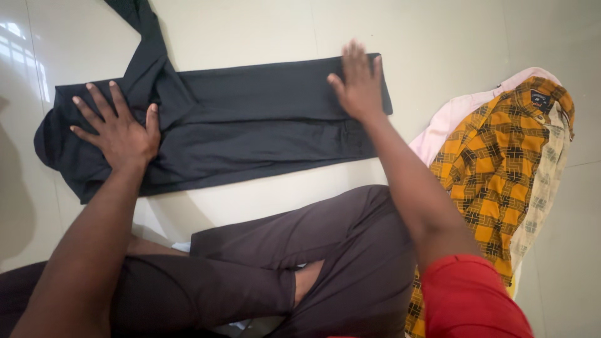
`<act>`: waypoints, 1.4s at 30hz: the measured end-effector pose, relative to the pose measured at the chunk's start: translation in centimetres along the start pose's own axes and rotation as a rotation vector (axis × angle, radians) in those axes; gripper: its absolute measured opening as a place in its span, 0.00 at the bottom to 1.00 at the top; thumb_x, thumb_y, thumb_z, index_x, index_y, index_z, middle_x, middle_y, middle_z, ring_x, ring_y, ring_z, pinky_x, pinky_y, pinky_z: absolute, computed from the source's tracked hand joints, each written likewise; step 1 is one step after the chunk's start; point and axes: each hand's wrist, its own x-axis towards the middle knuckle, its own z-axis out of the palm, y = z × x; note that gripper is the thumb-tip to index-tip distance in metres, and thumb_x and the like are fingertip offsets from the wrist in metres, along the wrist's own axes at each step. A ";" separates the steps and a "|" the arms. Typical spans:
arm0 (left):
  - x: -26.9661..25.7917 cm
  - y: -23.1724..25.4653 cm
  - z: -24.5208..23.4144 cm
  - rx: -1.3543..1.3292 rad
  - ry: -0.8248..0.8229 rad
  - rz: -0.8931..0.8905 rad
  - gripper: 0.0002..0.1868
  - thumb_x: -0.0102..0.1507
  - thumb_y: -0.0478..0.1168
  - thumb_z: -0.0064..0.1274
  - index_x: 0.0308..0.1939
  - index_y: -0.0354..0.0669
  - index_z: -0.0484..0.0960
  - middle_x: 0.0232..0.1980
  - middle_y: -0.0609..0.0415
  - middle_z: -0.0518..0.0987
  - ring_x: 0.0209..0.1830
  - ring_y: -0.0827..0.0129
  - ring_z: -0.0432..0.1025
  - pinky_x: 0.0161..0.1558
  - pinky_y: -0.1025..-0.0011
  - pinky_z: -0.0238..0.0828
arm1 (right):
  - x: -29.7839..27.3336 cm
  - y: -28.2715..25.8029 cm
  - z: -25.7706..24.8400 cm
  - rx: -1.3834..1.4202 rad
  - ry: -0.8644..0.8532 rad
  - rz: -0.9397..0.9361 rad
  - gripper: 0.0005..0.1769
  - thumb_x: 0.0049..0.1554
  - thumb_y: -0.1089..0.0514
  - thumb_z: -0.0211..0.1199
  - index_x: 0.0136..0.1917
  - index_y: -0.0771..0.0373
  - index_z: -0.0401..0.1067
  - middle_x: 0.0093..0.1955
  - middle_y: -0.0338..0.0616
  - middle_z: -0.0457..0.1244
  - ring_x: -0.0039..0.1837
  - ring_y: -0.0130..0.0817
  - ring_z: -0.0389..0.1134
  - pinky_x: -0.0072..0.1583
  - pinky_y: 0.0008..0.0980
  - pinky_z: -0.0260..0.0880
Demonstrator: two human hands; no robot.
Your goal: The person folds a black shirt by laying it flat on the floor, folding the sleeves inward across the body, and then folding the entire garment into a square.
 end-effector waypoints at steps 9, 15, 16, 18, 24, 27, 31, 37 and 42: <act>0.4 -0.2 0.3 -0.005 0.015 -0.009 0.47 0.71 0.69 0.34 0.86 0.45 0.48 0.87 0.40 0.36 0.85 0.35 0.25 0.74 0.23 0.20 | -1.0 -0.1 0.1 0.095 -0.048 0.038 0.44 0.70 0.31 0.42 0.86 0.61 0.40 0.88 0.52 0.36 0.88 0.47 0.33 0.81 0.60 0.31; 0.5 -0.9 0.8 -0.010 0.066 -0.015 0.46 0.72 0.68 0.35 0.85 0.43 0.50 0.87 0.40 0.38 0.85 0.36 0.27 0.74 0.24 0.20 | -0.7 -0.4 0.3 0.112 -0.061 0.034 0.42 0.69 0.33 0.43 0.86 0.56 0.41 0.88 0.48 0.37 0.88 0.44 0.35 0.81 0.59 0.31; 0.6 -0.9 1.0 -0.018 0.078 -0.008 0.46 0.72 0.68 0.35 0.85 0.43 0.50 0.87 0.39 0.38 0.85 0.36 0.27 0.75 0.25 0.20 | -0.8 -0.3 0.5 0.111 -0.042 0.041 0.42 0.70 0.33 0.43 0.86 0.57 0.43 0.88 0.48 0.38 0.88 0.44 0.35 0.81 0.60 0.32; 0.8 -1.0 1.3 -0.028 0.083 -0.001 0.46 0.72 0.69 0.35 0.84 0.42 0.51 0.87 0.39 0.39 0.85 0.36 0.27 0.75 0.26 0.20 | -0.5 0.0 0.5 0.104 0.004 0.044 0.41 0.71 0.34 0.43 0.86 0.60 0.45 0.88 0.49 0.38 0.88 0.45 0.35 0.81 0.61 0.32; 1.6 -2.3 1.1 -0.200 0.152 -0.068 0.44 0.71 0.67 0.43 0.80 0.41 0.56 0.84 0.42 0.46 0.85 0.41 0.33 0.77 0.32 0.26 | -1.8 1.3 -4.6 0.128 0.087 0.126 0.24 0.71 0.40 0.55 0.66 0.59 0.74 0.78 0.48 0.59 0.80 0.46 0.59 0.77 0.49 0.59; 2.4 -3.1 0.2 -0.299 0.308 -0.208 0.37 0.72 0.60 0.52 0.74 0.37 0.63 0.80 0.39 0.56 0.82 0.42 0.44 0.76 0.36 0.40 | -3.3 1.3 -7.5 0.211 0.159 0.185 0.21 0.63 0.45 0.61 0.59 0.63 0.77 0.68 0.53 0.64 0.69 0.54 0.64 0.65 0.51 0.63; 3.1 -5.7 -1.6 -0.250 0.324 -0.540 0.35 0.65 0.51 0.62 0.64 0.30 0.66 0.69 0.36 0.63 0.72 0.41 0.56 0.65 0.40 0.60 | -5.8 1.6 -7.2 0.372 0.008 0.491 0.21 0.60 0.45 0.64 0.59 0.60 0.77 0.64 0.56 0.66 0.65 0.54 0.68 0.66 0.47 0.67; 3.4 -7.2 -3.2 -0.354 0.231 -0.679 0.43 0.57 0.54 0.69 0.62 0.26 0.65 0.62 0.33 0.70 0.62 0.39 0.67 0.59 0.51 0.67 | -6.4 3.1 -3.4 0.732 0.110 0.934 0.33 0.55 0.53 0.71 0.66 0.68 0.60 0.61 0.63 0.59 0.48 0.48 0.71 0.42 0.37 0.79; 3.1 -6.5 -4.0 -0.446 0.077 -0.644 0.28 0.58 0.51 0.69 0.49 0.30 0.81 0.56 0.33 0.79 0.57 0.44 0.76 0.57 0.57 0.73 | -4.6 5.0 -0.5 1.053 0.221 0.997 0.34 0.56 0.59 0.69 0.68 0.67 0.54 0.55 0.57 0.62 0.38 0.39 0.70 0.38 0.34 0.78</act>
